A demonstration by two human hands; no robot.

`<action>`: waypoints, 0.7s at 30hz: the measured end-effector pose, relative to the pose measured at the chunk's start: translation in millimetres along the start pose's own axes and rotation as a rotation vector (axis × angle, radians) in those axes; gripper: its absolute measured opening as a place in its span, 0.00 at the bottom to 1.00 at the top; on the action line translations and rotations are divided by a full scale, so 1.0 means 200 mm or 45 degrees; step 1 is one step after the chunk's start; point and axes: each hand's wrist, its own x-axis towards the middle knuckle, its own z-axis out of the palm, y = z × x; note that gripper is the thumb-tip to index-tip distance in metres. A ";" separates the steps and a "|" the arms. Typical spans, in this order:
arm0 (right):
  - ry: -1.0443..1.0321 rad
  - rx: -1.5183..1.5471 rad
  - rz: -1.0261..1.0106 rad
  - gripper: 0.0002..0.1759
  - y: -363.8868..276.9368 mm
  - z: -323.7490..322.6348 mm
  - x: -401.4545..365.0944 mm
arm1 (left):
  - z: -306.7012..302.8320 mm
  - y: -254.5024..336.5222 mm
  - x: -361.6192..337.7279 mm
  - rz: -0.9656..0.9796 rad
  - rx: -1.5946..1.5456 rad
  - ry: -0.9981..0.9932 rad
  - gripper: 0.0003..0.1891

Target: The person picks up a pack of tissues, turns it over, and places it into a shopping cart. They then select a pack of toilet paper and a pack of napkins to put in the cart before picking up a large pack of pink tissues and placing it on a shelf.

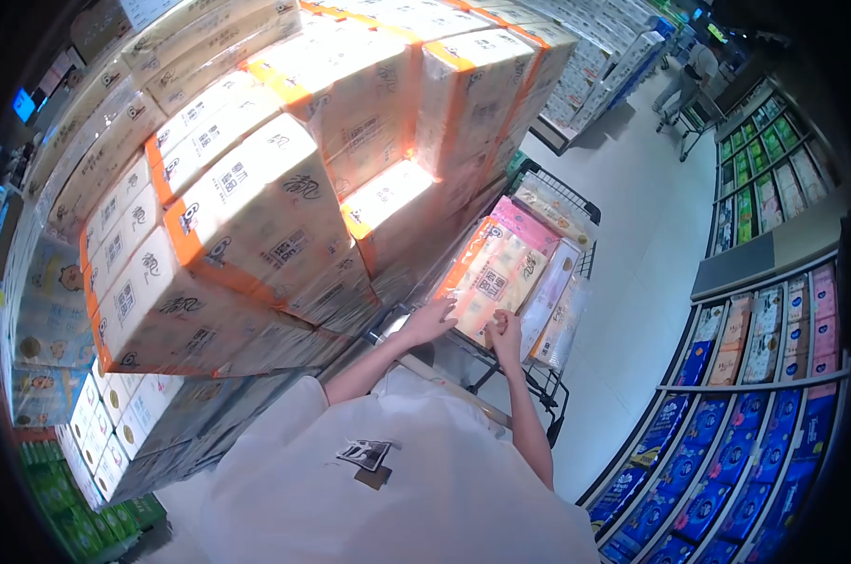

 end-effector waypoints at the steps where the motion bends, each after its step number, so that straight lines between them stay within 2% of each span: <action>1: -0.045 0.039 -0.069 0.20 -0.02 0.01 0.04 | 0.02 -0.01 -0.02 0.033 -0.164 0.078 0.28; 2: -0.087 0.079 -0.136 0.18 -0.04 0.02 0.09 | 0.03 -0.03 -0.04 0.074 -0.325 0.154 0.26; 3: -0.177 0.199 -0.068 0.17 -0.20 0.00 0.11 | 0.00 -0.02 -0.07 0.030 -0.449 0.186 0.26; 6: -0.349 0.356 -0.156 0.16 -0.71 -0.04 0.19 | -0.13 0.07 -0.19 -0.085 -0.900 0.313 0.25; 9: -0.427 0.195 -0.547 0.16 -1.19 -0.04 0.23 | -0.28 0.12 -0.30 -0.198 -1.443 0.492 0.26; 13: -0.532 0.127 -0.988 0.18 -1.66 -0.02 0.20 | -0.44 0.11 -0.46 -0.070 -1.905 0.662 0.28; 16: -0.601 0.097 -1.022 0.21 -1.96 -0.03 0.11 | -0.53 0.01 -0.55 0.093 -2.485 0.630 0.30; 17: -0.579 0.084 -1.104 0.21 -2.04 -0.02 0.10 | -0.55 0.00 -0.59 0.186 -2.687 0.597 0.32; 20: -0.494 0.030 -1.337 0.24 -2.20 0.00 0.08 | -0.64 0.06 -0.68 0.196 -2.944 0.759 0.33; 21: -0.457 0.002 -1.406 0.25 -2.24 0.01 0.08 | -0.65 0.09 -0.69 0.176 -2.882 0.844 0.35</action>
